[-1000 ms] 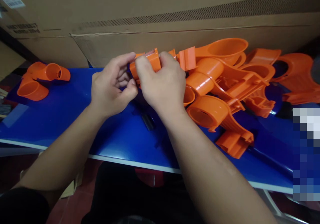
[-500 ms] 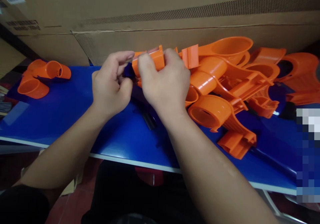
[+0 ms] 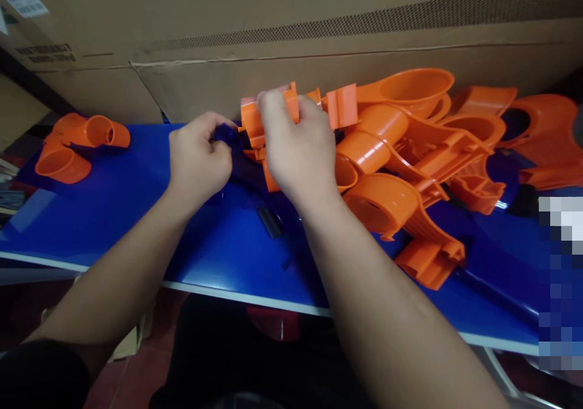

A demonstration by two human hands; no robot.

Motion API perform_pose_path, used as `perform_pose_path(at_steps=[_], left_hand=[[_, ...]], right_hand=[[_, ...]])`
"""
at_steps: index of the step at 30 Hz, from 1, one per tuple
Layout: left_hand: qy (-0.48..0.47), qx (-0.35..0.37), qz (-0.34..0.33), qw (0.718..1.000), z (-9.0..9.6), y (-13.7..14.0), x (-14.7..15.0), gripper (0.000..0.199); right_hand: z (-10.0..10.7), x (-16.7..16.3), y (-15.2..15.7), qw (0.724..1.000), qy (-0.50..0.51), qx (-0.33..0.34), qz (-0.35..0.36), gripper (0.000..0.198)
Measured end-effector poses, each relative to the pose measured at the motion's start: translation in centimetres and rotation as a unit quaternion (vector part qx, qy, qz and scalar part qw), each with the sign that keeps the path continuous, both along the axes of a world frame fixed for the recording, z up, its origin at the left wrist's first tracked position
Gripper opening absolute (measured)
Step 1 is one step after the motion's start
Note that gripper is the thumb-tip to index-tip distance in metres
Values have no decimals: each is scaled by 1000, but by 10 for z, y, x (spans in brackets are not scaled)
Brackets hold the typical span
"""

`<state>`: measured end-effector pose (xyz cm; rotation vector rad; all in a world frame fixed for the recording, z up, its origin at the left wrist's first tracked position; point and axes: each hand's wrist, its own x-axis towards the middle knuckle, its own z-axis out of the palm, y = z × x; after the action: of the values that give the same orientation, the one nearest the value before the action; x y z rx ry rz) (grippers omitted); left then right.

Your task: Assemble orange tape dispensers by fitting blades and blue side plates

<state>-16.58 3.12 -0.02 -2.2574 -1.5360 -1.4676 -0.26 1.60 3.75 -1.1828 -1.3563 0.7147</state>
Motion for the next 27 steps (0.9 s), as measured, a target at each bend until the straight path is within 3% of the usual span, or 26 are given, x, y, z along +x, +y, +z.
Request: perform_pose_path(at_steps=[3, 7, 15, 18, 22, 27], left_hand=[[31, -34, 7, 999, -3, 4, 0, 44], [92, -78, 13, 993, -4, 5, 3, 43], [214, -90, -12, 973, -12, 9, 2, 42], [176, -86, -16, 981, -8, 6, 0, 44], [34, -7, -66, 997, 1, 0, 2, 46], [-70, -2, -147, 987, 6, -4, 9, 32]], right_hand=[[-1, 5, 4, 1000, 2, -6, -30, 31], [-2, 9, 9, 999, 10, -39, -14, 34], [3, 10, 6, 997, 42, -57, -21, 32], [0, 12, 9, 996, 59, -68, 9, 30], [-7, 15, 13, 996, 61, -56, 38, 31], [-1, 12, 6, 997, 13, -66, 36, 35]])
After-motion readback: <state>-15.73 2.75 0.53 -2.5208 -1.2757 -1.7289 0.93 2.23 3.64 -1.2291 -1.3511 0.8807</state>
